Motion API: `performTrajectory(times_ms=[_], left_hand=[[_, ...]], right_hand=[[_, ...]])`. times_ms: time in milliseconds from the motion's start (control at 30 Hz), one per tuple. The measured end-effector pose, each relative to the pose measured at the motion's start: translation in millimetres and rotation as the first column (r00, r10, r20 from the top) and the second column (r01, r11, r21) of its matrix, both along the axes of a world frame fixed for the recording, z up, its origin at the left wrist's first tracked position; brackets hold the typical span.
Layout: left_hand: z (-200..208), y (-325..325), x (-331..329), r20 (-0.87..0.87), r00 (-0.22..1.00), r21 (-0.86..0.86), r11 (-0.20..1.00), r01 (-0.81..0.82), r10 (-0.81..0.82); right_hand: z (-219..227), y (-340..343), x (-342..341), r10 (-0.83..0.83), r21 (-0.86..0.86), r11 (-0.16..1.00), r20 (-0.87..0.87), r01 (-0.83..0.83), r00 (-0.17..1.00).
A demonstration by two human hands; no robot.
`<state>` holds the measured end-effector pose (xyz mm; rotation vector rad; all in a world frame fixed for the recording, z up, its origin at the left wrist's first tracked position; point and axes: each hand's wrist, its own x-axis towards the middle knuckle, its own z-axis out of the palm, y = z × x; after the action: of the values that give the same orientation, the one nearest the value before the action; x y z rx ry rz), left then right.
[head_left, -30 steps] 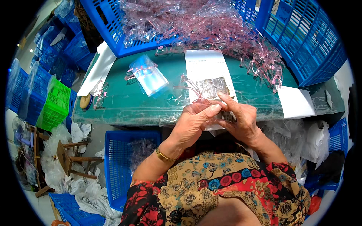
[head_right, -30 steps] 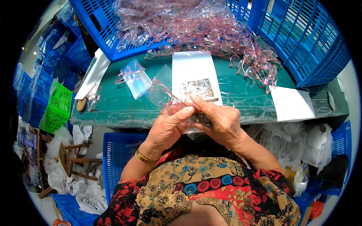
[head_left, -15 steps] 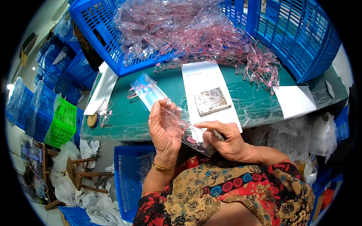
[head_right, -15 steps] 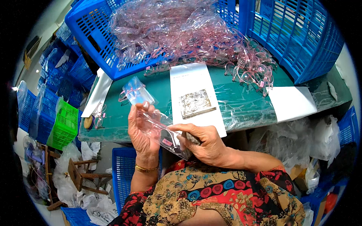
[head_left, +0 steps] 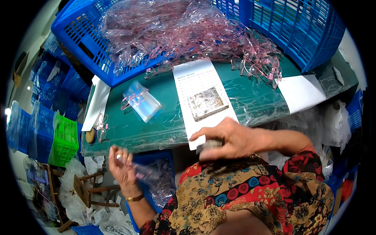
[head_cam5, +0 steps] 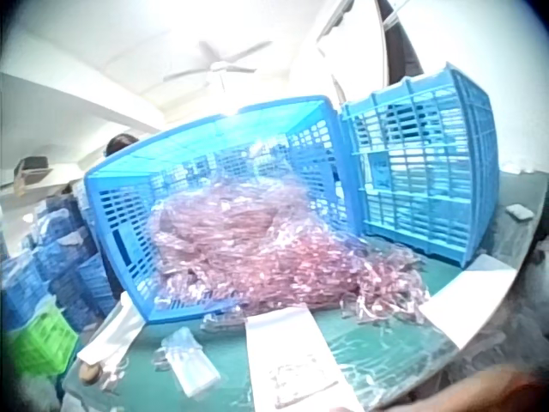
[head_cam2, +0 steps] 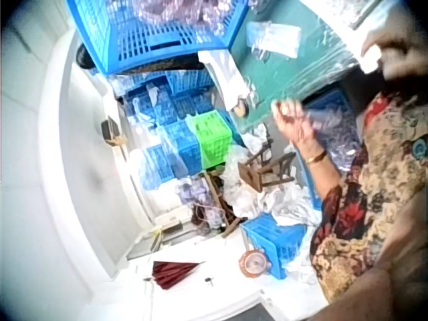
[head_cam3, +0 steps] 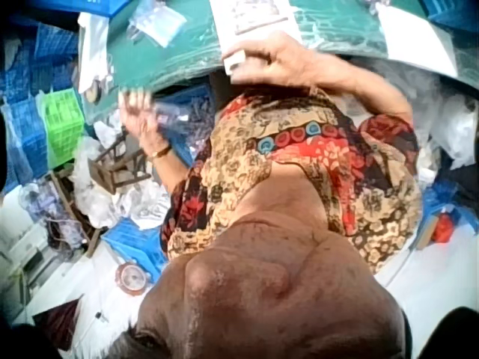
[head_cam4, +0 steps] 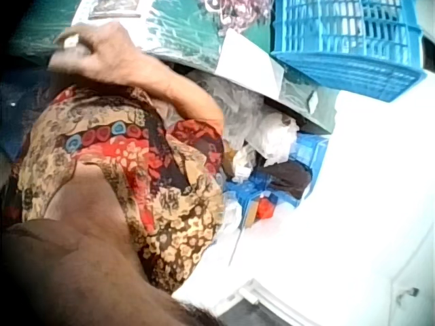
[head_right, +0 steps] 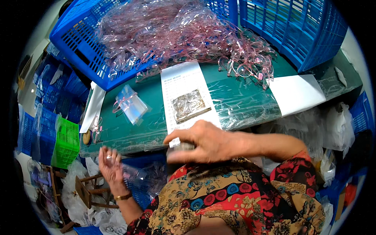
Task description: The person repeatedly picks up pink-framed eyeglasses, attaches a small pink ribbon to the temples, and places the finished glasses into a clear plastic bag. This cycle continues throughout the clip.
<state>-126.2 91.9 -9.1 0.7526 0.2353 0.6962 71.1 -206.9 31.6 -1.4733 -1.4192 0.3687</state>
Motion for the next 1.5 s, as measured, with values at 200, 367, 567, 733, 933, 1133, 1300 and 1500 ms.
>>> performTrajectory(times_ms=[200,367,567,733,933,1133,1300,1500], left_hand=[[-9.8,41.0,-77.7,-0.556,0.263,0.780,0.385,0.493,0.789],[48.3,12.1,20.7,-0.303,0.721,0.951,0.145,0.274,0.622],[57.0,12.2,185.0,-0.098,0.908,0.956,-0.214,0.199,0.407],[33.7,49.8,256.7,-0.110,0.858,0.734,-0.542,0.410,0.501],[49.2,51.7,271.9,-0.263,0.843,0.715,-0.492,0.497,0.468],[70.3,36.1,235.0,-0.607,0.772,0.792,0.228,0.567,0.188],[51.8,0.1,175.3,-0.356,0.770,0.258,0.736,0.626,-0.530],[9.2,-47.4,133.3,-0.055,0.790,-0.187,0.784,0.592,-0.611]], right_hand=[[14.1,18.6,93.5,-0.348,-0.237,0.886,0.230,0.399,0.909],[-8.7,48.7,153.9,-0.443,-0.230,0.745,0.531,0.626,0.722],[-22.1,59.1,166.0,-0.514,-0.127,0.718,0.566,0.684,0.645],[-22.5,63.6,161.0,-0.539,-0.136,0.691,0.558,0.710,0.632],[-26.7,64.9,162.7,-0.531,-0.086,0.658,0.651,0.748,0.542],[-28.9,73.0,164.7,-0.516,-0.057,0.666,0.686,0.744,0.514],[-26.3,73.5,164.1,-0.477,-0.110,0.647,0.713,0.754,0.514],[-24.4,88.6,153.3,-0.481,-0.081,0.645,0.729,0.760,0.487]])
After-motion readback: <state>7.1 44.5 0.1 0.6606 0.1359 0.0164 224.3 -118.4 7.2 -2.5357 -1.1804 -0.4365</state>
